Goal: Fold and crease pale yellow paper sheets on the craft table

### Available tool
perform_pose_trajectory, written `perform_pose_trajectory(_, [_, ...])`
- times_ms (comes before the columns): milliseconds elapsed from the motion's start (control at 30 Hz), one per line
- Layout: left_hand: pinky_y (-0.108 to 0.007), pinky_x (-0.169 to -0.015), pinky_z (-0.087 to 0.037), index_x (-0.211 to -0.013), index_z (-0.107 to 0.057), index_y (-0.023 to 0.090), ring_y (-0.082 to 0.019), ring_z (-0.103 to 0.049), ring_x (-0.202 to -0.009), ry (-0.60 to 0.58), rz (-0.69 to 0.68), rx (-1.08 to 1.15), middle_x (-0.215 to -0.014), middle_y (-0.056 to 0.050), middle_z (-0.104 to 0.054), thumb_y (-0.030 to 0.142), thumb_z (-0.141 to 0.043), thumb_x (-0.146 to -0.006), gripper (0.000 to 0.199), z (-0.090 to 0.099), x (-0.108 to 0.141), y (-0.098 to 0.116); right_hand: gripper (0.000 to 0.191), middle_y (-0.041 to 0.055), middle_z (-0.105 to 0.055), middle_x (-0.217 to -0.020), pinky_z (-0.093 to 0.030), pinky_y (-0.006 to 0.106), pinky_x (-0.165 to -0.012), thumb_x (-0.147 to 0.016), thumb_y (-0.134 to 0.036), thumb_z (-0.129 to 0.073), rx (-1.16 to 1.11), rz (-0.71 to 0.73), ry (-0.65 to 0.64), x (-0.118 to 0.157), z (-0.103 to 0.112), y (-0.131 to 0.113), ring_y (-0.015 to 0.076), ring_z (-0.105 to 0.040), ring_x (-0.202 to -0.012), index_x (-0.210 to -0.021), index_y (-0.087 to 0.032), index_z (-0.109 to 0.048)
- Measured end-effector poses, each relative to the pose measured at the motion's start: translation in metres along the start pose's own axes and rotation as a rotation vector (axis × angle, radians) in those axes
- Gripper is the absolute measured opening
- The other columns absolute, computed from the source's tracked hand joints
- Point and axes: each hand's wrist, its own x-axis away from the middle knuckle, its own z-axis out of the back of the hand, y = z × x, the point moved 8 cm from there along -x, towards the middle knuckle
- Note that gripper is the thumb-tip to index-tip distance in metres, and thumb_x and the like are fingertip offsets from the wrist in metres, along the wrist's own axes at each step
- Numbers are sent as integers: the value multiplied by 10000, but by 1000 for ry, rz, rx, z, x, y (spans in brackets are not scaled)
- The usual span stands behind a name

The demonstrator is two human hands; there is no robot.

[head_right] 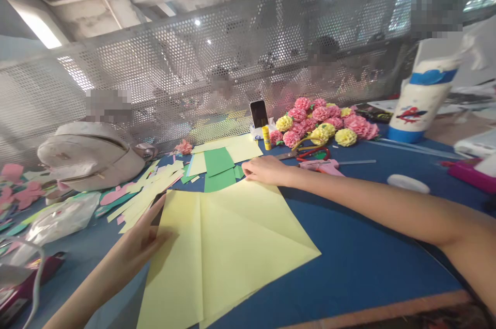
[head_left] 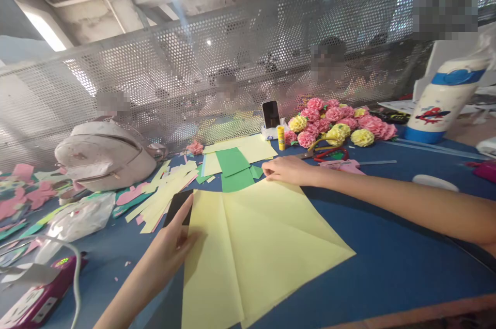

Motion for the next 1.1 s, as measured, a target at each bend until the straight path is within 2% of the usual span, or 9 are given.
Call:
perform_pose_trajectory(133, [-319, -650, -573, -1571, -125, 249, -235, -719, -743, 4, 10, 376, -857, -26, -728, 521, -608, -881, 885, -12, -1, 33, 157, 86, -708, -905, -369, 282, -674, -866, -326, -642, -148, 59, -65, 13, 26, -7, 239, -637, -850, -824, -179, -676])
perform_pose_trajectory(200, [-327, -653, -593, -1567, -150, 249, -229, -725, -723, 8, -5, 445, -866, -30, -747, 498, -656, -859, 905, -20, -3, 48, 251, 69, -718, -1023, -427, 275, -751, -897, -428, -607, -290, 137, -92, 19, 31, -22, 220, -647, -930, -956, -197, -687])
perform_pose_trajectory(333, [-320, -639, -598, -1556, -203, 229, -233, -733, -716, -35, -57, 508, -875, -51, -764, 459, -677, -857, 876, -37, -8, 70, 412, 100, -626, -1282, -436, 287, -923, -931, -478, -537, -543, 212, -13, 23, 37, -42, 205, -583, -1148, -1206, -175, -577])
perform_pose_trajectory(500, [-377, -745, -604, -1561, -184, 240, -293, -727, -924, -152, -119, 508, -1140, -132, -723, 476, -642, -874, 858, -64, -17, 74, 405, 73, -682, -973, -467, 276, -754, -920, -525, -527, -721, 220, -31, 25, 29, -46, 171, -615, -868, -976, -132, -610])
perform_pose_trajectory(633, [-432, -934, -547, -1542, -136, 254, -279, -662, -1110, -73, -213, 448, -1305, -143, -625, 423, -652, -867, 866, -64, -40, 71, 395, 26, -638, -832, -419, 252, -679, -873, -525, -609, -749, 190, -74, 31, 15, -40, 138, -553, -742, -862, -130, -623])
perform_pose_trajectory(733, [-417, -957, -504, -1386, -424, 209, -268, -632, -1130, -48, -312, 123, -1251, -135, -641, 391, -626, -872, 582, -67, -63, 80, 395, 17, -615, -808, -405, 254, -688, -853, -521, -639, -759, 178, -104, 35, 0, -38, 142, -540, -743, -845, -127, -624])
perform_pose_trajectory(800, [-391, -956, -477, -1106, -628, 189, -259, -641, -1068, -96, -345, 46, -1142, -111, -683, 367, -640, -857, 307, -75, -77, 86, 392, 17, -610, -821, -402, 255, -695, -869, -520, -622, -773, 180, -112, 38, -11, -38, 147, -538, -760, -873, -128, -625])
perform_pose_trajectory(900, [-333, -827, -489, -861, -675, 174, -227, -660, -882, -201, -363, 23, -908, -73, -710, 361, -649, -846, 190, -89, -90, 92, 374, 7, -582, -802, -389, 250, -678, -922, -502, -547, -791, 186, -105, 42, -25, -38, 142, -520, -745, -876, -137, -613])
perform_pose_trajectory(1100, [-253, -696, -437, -788, -645, 163, -162, -601, -746, -290, -338, 79, -760, -20, -654, 358, -621, -866, 211, -105, -89, 84, 268, -18, -507, -735, -342, 251, -665, -938, -368, -507, -781, 198, -33, 44, -38, -36, 134, -457, -713, -791, -154, -577])
